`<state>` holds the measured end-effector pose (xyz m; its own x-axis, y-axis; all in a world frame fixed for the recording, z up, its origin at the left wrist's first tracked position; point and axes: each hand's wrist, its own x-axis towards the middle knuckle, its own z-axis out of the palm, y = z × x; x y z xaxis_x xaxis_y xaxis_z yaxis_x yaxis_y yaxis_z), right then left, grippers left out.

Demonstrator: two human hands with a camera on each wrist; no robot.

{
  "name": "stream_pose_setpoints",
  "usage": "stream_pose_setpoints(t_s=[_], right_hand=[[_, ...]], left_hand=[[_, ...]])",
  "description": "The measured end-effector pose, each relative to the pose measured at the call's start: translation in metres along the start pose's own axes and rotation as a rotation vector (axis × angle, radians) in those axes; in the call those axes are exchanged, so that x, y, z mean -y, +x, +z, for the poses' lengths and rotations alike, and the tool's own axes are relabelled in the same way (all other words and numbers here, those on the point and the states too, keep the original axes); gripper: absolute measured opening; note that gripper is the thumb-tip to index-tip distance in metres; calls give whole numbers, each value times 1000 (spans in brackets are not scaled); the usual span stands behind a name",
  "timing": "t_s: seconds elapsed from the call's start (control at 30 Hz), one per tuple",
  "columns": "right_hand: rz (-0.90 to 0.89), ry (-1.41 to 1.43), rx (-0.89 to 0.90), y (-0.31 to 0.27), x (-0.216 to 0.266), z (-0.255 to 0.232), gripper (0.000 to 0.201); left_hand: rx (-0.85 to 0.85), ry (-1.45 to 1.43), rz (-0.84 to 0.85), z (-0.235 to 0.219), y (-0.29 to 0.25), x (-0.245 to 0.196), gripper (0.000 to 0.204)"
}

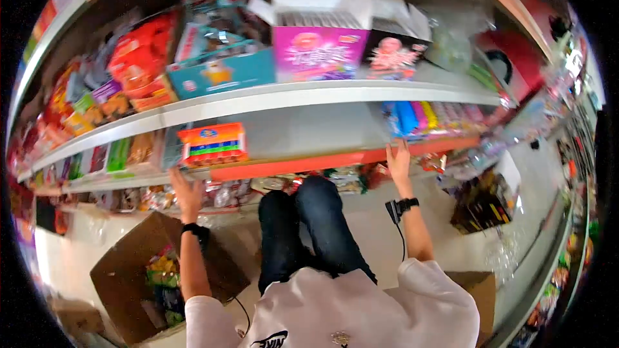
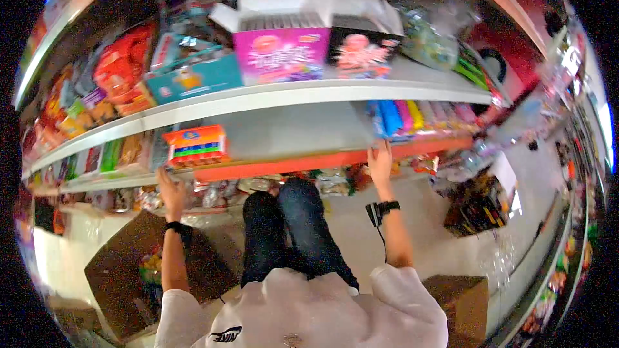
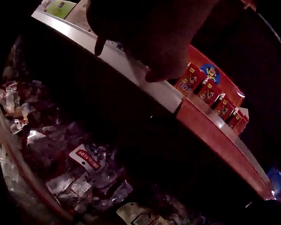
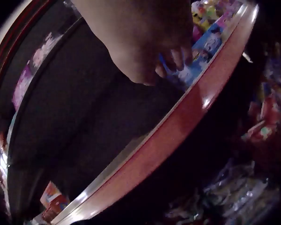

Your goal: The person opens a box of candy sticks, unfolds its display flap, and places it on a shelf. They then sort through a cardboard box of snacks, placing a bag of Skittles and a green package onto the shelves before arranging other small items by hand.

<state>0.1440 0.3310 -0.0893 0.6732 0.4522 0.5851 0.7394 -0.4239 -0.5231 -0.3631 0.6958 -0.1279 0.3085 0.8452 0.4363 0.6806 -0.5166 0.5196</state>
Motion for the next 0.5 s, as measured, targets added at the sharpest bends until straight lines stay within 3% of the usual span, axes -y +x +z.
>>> stream_pose_setpoints(t_s=[0.07,0.17,0.37,0.5], right_hand=[[-2,-68,-84,10,-25,-8,21],[-13,-155,-81,25,-34,-7,24],[183,-262,-160,30,-16,11,15],[115,-197,-167,27,-10,22,16]], left_hand=[[54,164,-61,2,4,3,80],[43,185,-42,5,6,5,77],[62,195,-3,2,6,18,79],[34,221,5,11,6,24,80]])
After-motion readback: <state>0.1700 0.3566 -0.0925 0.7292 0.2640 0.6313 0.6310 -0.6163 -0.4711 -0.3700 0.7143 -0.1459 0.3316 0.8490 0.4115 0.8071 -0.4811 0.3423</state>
